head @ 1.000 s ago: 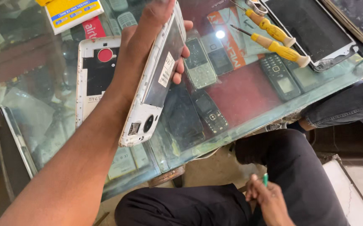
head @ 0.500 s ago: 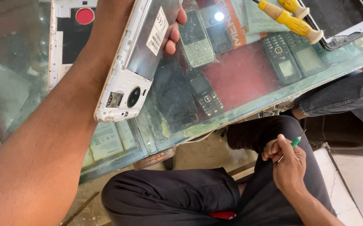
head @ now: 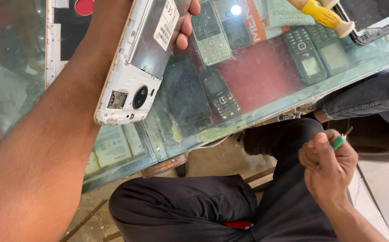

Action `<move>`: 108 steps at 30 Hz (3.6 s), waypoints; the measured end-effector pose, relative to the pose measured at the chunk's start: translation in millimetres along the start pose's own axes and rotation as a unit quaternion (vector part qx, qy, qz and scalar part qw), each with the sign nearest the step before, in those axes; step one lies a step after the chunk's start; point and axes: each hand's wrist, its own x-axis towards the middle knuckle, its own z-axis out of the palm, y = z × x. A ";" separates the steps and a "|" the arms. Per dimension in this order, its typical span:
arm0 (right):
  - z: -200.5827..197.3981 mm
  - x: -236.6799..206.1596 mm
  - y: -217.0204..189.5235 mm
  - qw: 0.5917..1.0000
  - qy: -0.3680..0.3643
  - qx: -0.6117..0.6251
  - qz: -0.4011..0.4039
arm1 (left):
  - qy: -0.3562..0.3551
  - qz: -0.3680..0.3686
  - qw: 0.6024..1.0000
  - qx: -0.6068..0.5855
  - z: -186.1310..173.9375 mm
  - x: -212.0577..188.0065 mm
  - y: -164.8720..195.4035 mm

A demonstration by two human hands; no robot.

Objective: The person uses a screwdriver to remove screws from the back of a white smartphone. They hold the phone with one hand and turn the screwdriver with the other, working on multiple screw locations around the rear casing.

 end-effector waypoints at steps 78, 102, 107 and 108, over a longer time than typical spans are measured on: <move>163.8 129.4 -177.3 0.705 -0.236 -0.379 -0.551 | -0.044 -0.148 0.988 0.006 50.9 17.3 64.6; 161.7 127.3 -190.8 0.702 -0.235 -0.374 -0.559 | -0.061 -0.165 0.984 -0.010 44.8 18.0 53.6; 162.3 117.0 -193.7 0.813 -0.227 -0.346 -0.410 | -0.106 -0.201 0.969 -0.092 37.1 28.4 48.6; 162.9 116.2 -194.7 0.837 -0.240 -0.356 -0.339 | -0.112 -0.203 0.968 -0.093 35.2 27.4 48.0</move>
